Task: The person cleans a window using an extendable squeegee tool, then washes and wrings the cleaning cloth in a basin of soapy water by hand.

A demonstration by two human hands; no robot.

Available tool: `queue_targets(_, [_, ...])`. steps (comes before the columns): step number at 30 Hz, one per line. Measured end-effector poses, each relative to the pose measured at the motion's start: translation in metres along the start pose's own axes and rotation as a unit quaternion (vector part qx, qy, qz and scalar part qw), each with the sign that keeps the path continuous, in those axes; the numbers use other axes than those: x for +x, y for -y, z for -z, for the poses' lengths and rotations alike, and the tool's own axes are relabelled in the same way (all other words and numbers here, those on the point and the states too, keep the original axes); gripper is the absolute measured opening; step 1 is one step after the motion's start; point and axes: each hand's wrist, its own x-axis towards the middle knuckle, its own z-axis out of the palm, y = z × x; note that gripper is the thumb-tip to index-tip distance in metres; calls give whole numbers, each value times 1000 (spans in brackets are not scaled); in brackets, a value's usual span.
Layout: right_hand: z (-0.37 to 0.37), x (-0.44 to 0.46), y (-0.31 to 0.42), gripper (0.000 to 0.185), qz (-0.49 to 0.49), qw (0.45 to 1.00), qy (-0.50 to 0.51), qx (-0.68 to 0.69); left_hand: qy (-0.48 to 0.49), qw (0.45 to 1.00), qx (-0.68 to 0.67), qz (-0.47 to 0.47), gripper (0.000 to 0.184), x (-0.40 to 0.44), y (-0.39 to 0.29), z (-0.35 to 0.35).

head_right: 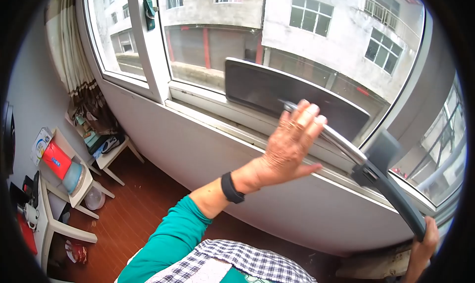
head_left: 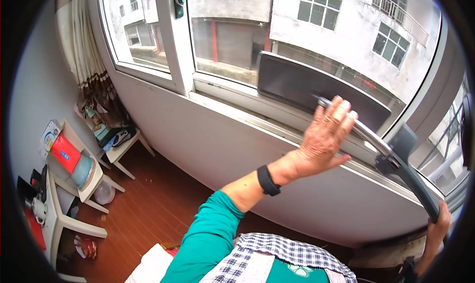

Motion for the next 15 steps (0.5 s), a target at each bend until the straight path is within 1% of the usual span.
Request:
queue_targets(1, [-7,10,19,45,11,1000,0,24,1,999,29,18,91,-3,11,12])
queue_targets(2, [-13,20,41,49,20,999,-1,50,-10,998,53,23,90,-8,26,22])
queue_targets(3, [-13,33,68,49,17,998,0,54,-15,996,77,33,92,-14,40,32])
queue_targets(4, [-8,47,99,49,34,996,9,83,-22,995,90,33,95,-21,56,40])
queue_targets(5, [-4,58,127,49,53,992,18,112,-31,994,90,46,95,-26,70,51])
queue_targets(6, [-1,66,150,49,56,992,18,115,-32,990,119,61,92,-30,81,61])
queue_targets(8, [5,77,189,46,136,980,-47,134,-51,985,139,91,88,-38,100,82])
queue_targets(9, [8,80,204,45,151,977,-43,143,-41,977,172,116,87,-42,106,91])
queue_targets(10, [10,82,216,44,160,975,-37,147,-30,970,199,136,86,-43,109,98])
queue_targets(12, [12,86,223,39,183,966,-42,178,-21,971,208,119,86,-46,116,109])
queue_targets(14, [7,76,215,35,193,970,-36,143,-18,964,215,153,89,-41,103,102])
queue_targets(15, [17,70,206,35,164,978,-38,124,-25,968,200,150,90,-38,101,96])
